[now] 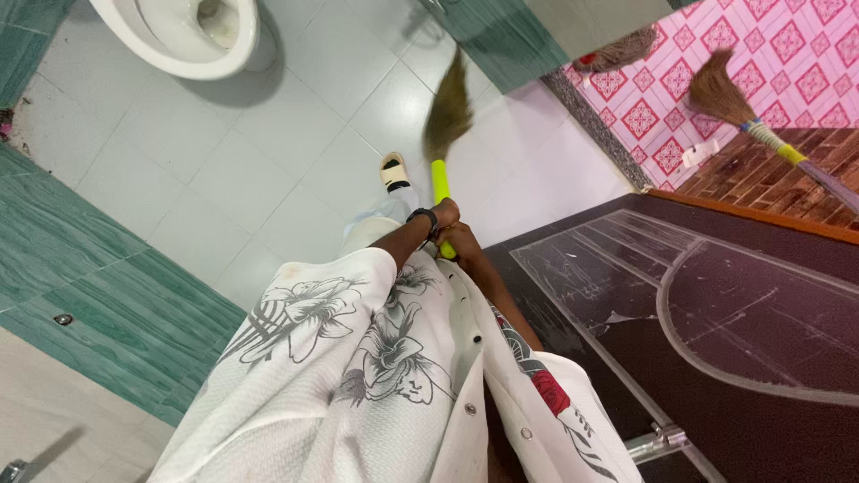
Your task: The person sweeps the white tiled floor of a bathroom using a broom, moving the broom around a toilet and a sink.
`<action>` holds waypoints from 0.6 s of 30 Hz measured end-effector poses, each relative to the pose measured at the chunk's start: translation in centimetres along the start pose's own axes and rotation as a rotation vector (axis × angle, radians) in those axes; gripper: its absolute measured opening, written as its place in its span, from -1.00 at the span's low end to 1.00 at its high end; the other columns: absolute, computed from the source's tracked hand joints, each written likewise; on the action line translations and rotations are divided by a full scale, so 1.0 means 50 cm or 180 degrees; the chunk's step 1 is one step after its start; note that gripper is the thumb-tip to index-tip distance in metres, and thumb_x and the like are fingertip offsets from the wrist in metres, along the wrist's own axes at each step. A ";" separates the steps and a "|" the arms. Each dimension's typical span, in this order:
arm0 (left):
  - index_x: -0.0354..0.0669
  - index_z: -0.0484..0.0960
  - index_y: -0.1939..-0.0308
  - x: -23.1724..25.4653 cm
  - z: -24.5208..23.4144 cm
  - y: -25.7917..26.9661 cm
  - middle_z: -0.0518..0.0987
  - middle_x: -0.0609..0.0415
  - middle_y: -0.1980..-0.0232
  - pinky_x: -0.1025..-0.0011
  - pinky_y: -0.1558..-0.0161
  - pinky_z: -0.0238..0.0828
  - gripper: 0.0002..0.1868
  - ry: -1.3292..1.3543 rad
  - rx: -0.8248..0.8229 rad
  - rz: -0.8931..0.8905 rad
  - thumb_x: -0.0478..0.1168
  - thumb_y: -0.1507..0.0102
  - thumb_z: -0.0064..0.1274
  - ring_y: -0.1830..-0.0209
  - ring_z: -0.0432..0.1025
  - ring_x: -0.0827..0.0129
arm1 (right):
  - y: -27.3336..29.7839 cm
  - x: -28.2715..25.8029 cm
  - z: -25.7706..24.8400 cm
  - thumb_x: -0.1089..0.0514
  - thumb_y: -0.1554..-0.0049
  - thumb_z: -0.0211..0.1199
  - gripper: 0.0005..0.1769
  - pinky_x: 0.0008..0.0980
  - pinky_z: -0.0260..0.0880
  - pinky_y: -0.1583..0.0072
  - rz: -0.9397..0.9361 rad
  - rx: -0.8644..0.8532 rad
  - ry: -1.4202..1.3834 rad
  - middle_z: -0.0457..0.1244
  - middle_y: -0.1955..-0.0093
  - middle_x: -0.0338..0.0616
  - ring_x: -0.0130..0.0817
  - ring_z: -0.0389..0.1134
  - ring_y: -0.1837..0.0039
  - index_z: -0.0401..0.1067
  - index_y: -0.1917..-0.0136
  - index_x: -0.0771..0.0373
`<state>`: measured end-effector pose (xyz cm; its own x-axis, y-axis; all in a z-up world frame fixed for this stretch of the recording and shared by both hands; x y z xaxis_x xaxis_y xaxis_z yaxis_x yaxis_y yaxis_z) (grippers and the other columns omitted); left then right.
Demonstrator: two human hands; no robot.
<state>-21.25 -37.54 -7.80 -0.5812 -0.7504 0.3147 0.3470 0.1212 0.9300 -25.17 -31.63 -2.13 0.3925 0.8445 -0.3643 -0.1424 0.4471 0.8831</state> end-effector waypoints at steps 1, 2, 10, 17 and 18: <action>-0.02 0.28 -0.12 0.001 -0.037 0.000 0.52 -0.02 0.25 0.28 0.48 0.30 -0.63 0.0008 0.0190 -0.0085 -0.26 -0.24 -0.06 0.43 0.36 0.25 | -0.012 -0.021 0.031 0.44 0.10 0.17 -0.78 -0.28 0.43 0.29 0.0024 -0.0169 -0.0119 0.30 0.25 -0.05 -0.25 0.34 0.32 0.38 0.13 0.34; -0.07 0.28 -0.11 0.007 -0.072 0.000 0.52 -0.05 0.24 0.27 0.45 0.34 -0.63 0.0057 0.0363 -0.0085 -0.27 -0.24 -0.06 0.40 0.39 0.23 | -0.022 -0.042 0.062 0.44 0.11 0.16 -0.78 -0.28 0.42 0.30 0.0049 -0.0337 -0.0238 0.29 0.26 -0.06 -0.24 0.34 0.33 0.38 0.14 0.31; -0.56 0.50 0.18 0.148 -0.179 0.016 0.46 -0.15 0.47 0.28 0.60 0.31 -0.73 -0.0328 0.0176 0.0899 -0.29 -0.27 -0.08 0.63 0.40 0.19 | 0.015 -0.244 0.148 0.46 0.12 0.13 -0.74 -0.38 0.23 0.34 -0.0585 -0.0390 0.0634 0.27 0.26 -0.13 -0.31 0.26 0.36 0.38 0.12 0.30; -0.09 0.60 0.15 0.191 -0.178 0.037 0.55 0.08 0.36 0.32 0.51 0.21 -0.83 0.0830 -0.0198 0.1212 -0.23 -0.20 0.00 0.55 0.31 0.32 | -0.019 -0.273 0.151 0.43 0.02 0.10 -0.77 -0.41 0.37 0.24 -0.0683 -0.0215 0.1414 0.28 0.27 -0.12 -0.33 0.35 0.29 0.39 0.07 0.28; -0.09 0.62 0.17 0.184 -0.176 0.029 0.57 0.05 0.33 0.30 0.45 0.25 -0.84 0.0731 -0.0224 0.1211 -0.20 -0.21 0.00 0.49 0.35 0.28 | -0.034 -0.260 0.140 0.42 0.02 0.08 -0.75 -0.40 0.35 0.27 -0.0470 -0.0104 0.1544 0.29 0.28 -0.12 -0.32 0.35 0.31 0.39 0.06 0.26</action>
<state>-19.60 -49.99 -5.26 -0.2268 -0.7868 0.5740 0.5583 0.3779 0.7386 -23.67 -45.43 3.17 -0.0557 0.8078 -0.5868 -0.1487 0.5745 0.8049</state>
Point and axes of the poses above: each hand's wrist, its own y-axis away from the middle knuckle, its own z-axis out of the palm, x = y × z, the point moved 10 cm from there along -y, towards the middle knuckle
